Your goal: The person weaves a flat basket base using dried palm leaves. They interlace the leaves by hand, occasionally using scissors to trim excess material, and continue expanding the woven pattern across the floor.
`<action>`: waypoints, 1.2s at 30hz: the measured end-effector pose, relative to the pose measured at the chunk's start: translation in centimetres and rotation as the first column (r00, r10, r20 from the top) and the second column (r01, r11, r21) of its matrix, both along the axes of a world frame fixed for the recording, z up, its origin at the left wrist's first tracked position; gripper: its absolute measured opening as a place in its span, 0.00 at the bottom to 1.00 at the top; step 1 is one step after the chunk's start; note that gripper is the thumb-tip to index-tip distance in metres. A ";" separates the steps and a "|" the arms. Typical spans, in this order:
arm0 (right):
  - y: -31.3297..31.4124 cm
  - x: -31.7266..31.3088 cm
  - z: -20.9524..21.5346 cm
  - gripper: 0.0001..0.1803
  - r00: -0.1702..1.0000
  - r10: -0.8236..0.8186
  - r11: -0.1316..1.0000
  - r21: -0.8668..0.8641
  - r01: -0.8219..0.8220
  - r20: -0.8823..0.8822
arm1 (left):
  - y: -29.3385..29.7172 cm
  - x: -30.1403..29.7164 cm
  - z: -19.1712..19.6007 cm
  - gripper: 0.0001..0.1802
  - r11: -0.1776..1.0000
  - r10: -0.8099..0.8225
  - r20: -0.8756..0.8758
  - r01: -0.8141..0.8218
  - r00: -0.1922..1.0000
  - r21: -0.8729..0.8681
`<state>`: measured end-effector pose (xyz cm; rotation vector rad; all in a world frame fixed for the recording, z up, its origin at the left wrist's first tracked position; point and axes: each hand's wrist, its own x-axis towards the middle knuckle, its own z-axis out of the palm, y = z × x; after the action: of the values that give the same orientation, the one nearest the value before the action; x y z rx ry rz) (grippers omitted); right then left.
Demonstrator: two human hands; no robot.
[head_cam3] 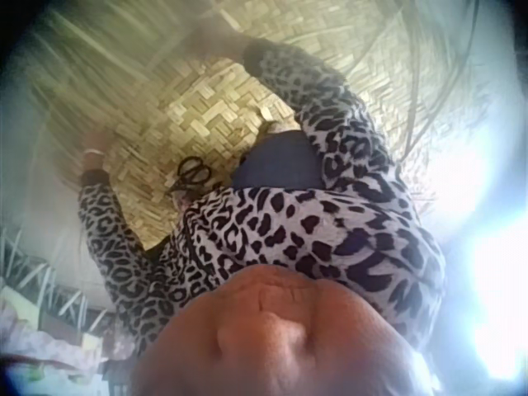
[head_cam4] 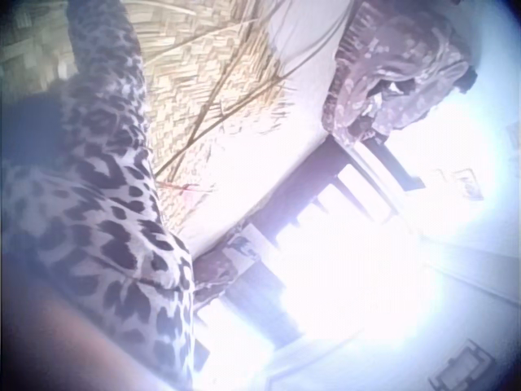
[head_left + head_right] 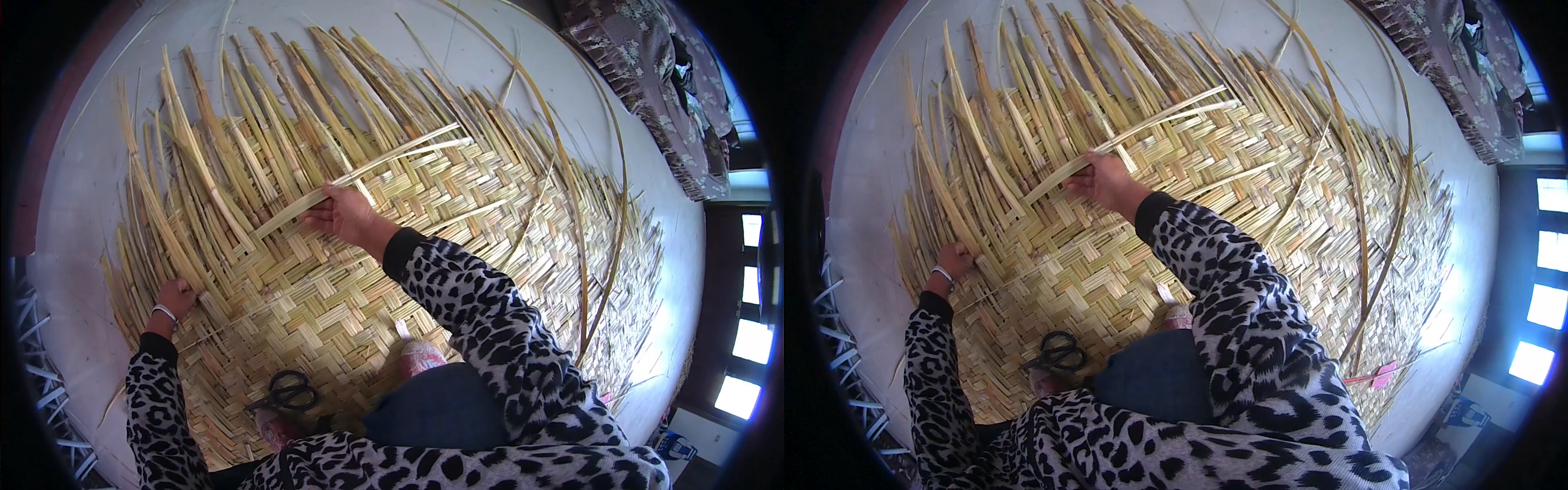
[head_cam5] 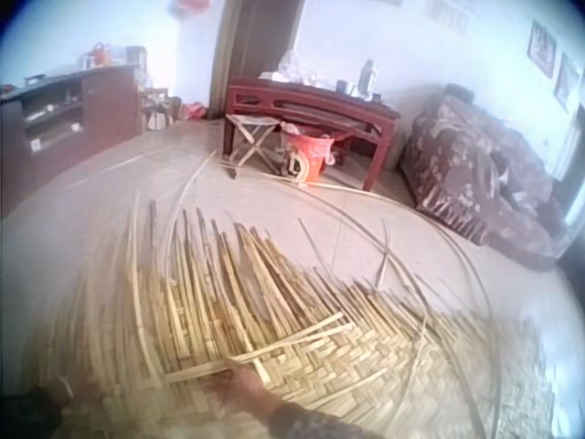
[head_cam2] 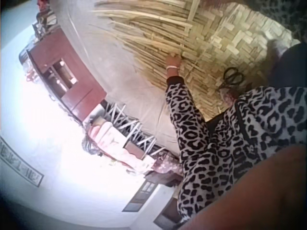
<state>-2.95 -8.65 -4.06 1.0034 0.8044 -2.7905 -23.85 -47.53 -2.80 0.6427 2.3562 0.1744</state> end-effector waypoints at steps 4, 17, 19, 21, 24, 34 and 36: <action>0.9 0.4 0.1 0.17 0.998 -0.059 0.998 0.027 0.059 0.013 | -1.2 -0.6 -1.0 0.08 0.995 -0.083 -0.042 0.085 0.996 0.059; 2.2 2.2 0.1 0.17 0.998 -0.048 0.964 0.264 0.038 0.031 | -1.0 -0.4 -2.0 0.09 0.999 -0.040 0.014 0.040 0.999 0.027; 2.0 2.8 0.6 0.17 0.999 -0.053 0.961 0.273 0.047 0.013 | -0.5 0.1 -1.3 0.10 1.000 -0.014 0.039 0.014 0.999 0.005; 1.8 2.9 0.8 0.16 0.996 -0.060 0.963 0.268 0.041 0.066 | -0.1 0.5 -0.9 0.10 0.998 -0.070 0.032 0.070 0.997 -0.002; 1.8 2.5 0.7 0.15 0.997 -0.044 0.956 0.294 0.024 0.062 | 0.4 0.8 -0.1 0.11 0.987 -0.147 -0.036 0.144 0.989 -0.065; 2.9 1.7 1.4 0.16 0.997 0.053 0.970 0.242 -0.037 -0.060 | 11.3 5.0 3.7 0.12 0.915 -0.177 -0.296 0.268 0.939 0.303; 3.0 1.9 1.9 0.17 0.995 0.075 0.969 0.239 -0.058 -0.062 | 15.2 7.2 2.4 0.14 0.816 -0.158 -0.292 0.291 0.943 0.499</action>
<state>-1.05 -5.61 -2.16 0.8920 1.1816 -2.7340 -16.64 -32.36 -0.35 1.2731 2.4342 0.7053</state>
